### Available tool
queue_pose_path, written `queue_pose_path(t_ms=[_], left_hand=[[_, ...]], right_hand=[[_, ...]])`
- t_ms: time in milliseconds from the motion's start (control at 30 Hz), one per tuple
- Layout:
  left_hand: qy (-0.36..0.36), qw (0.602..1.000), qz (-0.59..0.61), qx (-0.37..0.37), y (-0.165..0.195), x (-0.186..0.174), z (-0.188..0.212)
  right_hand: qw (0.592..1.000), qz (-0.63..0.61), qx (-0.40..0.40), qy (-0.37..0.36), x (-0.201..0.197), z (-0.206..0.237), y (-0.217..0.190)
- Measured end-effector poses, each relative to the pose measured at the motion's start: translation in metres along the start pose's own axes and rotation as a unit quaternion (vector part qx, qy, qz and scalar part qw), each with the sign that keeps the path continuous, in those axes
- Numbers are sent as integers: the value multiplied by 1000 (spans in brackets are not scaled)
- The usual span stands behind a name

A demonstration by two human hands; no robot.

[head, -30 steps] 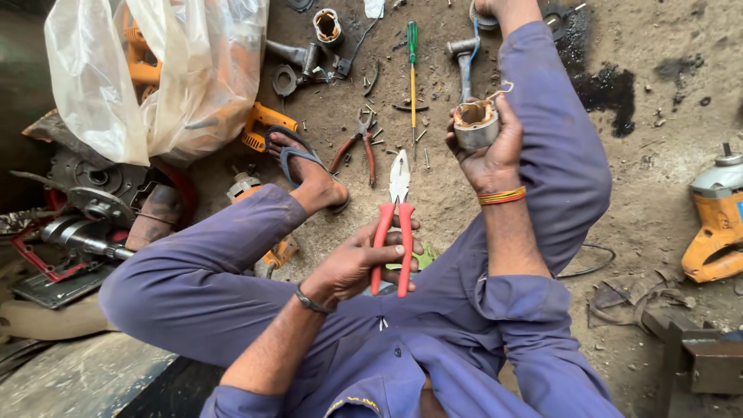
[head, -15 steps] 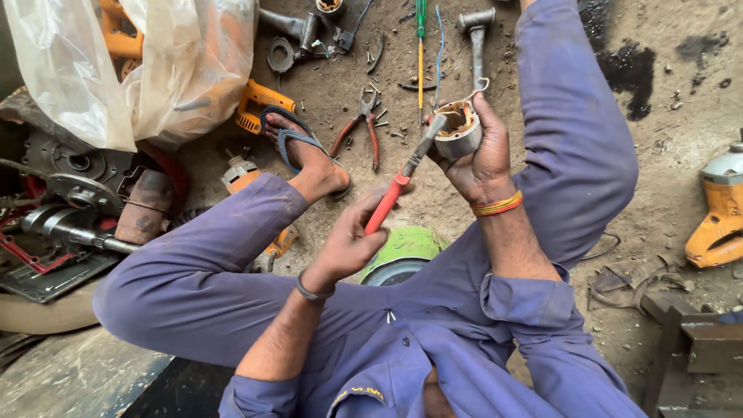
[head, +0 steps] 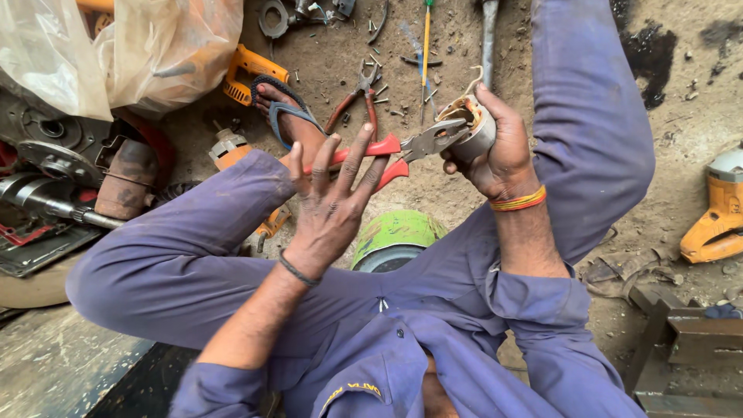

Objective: The person sits on the workshop floor and disassembles an electric motor. They pry off the orange plastic fan housing with a screwdriver, hammer the stator, pull copper windings and wires out of the metal housing by hand and with pliers, and reposition the part repeatedly while working.

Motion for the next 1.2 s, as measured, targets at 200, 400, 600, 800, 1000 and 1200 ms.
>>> queue_pose_path(t_ms=[200,400,600,800,1000,1200], left_hand=[[-44,992,12,115,-31,-33,6],[-30,988,-54,143,-38,-48,6],[-26,980,-107,163,-34,-40,-2],[-35,979,-108,170,-34,-41,-3],[-74,987,-5,142,-34,-35,-3],[-109,990,25,90,-28,-20,6]], right_hand=[[993,-8,73,-95,8,6,-1],[997,65,-27,-32,9,18,-13],[997,64,-38,30,7,16,-13],[995,87,-15,48,5,11,-11],[989,127,-63,45,8,15,-10],[982,118,-148,-3,13,18,-12]])
Point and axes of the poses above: each hand's wrist, its own z-axis away from the middle knuckle, its own x-axis out of the palm, y = z × x, the point moved 4 cm from there along -z, towards the middle knuckle, and after that the axes turned 10 degrees about x, right-handed, at the moved point
